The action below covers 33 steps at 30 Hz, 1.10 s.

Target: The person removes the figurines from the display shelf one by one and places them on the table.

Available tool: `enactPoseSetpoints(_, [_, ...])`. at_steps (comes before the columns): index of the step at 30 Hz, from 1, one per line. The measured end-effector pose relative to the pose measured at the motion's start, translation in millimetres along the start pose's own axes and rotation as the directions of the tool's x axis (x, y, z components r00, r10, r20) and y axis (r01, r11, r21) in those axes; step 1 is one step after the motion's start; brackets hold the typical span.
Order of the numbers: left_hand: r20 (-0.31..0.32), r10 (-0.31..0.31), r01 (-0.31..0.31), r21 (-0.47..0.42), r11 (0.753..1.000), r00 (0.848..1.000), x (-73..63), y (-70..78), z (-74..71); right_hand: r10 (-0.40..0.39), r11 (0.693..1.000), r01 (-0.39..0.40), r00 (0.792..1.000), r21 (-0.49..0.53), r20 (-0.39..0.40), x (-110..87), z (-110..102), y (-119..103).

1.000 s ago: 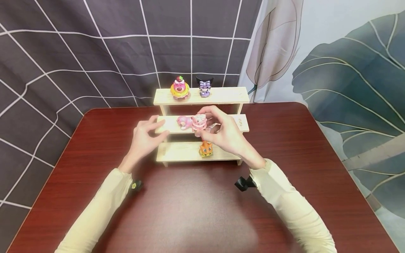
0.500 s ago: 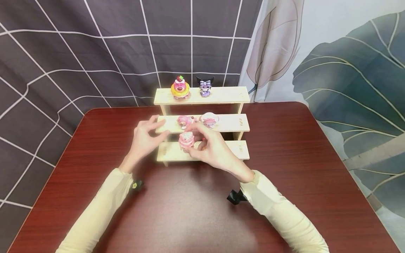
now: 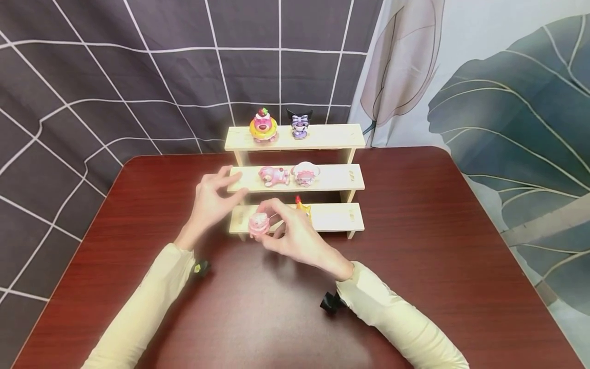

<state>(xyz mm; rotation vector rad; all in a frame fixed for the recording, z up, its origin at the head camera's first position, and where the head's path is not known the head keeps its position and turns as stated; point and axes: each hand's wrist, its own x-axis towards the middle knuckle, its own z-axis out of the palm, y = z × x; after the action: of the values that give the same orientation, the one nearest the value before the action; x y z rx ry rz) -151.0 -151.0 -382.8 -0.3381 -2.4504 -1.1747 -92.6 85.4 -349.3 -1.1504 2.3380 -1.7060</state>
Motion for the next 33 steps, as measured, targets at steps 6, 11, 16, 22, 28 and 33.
enactPoseSetpoints(6, [0.003, -0.005, 0.005, -0.003, 1.000, 1.000, 0.9, 0.1, -0.5, -0.011, 0.999, 0.012, 1.000, -0.053, 0.021, -4.1, 14.6, 6.7])
enactPoseSetpoints(11, [-0.003, -0.001, 0.001, -0.012, 1.000, 1.000, 2.5, -0.4, -0.6, -0.022, 0.999, 0.024, 0.999, -0.046, 0.041, -6.4, 26.6, 11.9])
enactPoseSetpoints(16, [0.001, -0.011, 0.011, -0.020, 1.000, 1.000, 0.8, -0.1, -0.6, -0.012, 1.000, 0.013, 0.998, -0.014, 0.069, -9.6, 40.8, 17.4])
enactPoseSetpoints(22, [-0.005, -0.007, 0.007, -0.022, 1.000, 1.000, 0.0, -3.8, 1.4, 0.015, 1.000, -0.014, 0.994, -0.012, 0.110, -12.6, 54.7, 22.6])
enactPoseSetpoints(28, [-0.004, -0.012, 0.012, -0.023, 1.000, 1.000, 0.0, -6.3, 2.7, 0.042, 0.999, -0.042, 0.992, -0.003, 0.118, -14.8, 65.0, 26.4])
enactPoseSetpoints(33, [-0.002, -0.014, 0.014, -0.022, 1.000, 1.000, 0.2, -6.5, 3.2, 0.049, 0.999, -0.050, 0.990, 0.002, 0.130, -17.2, 71.9, 29.4])
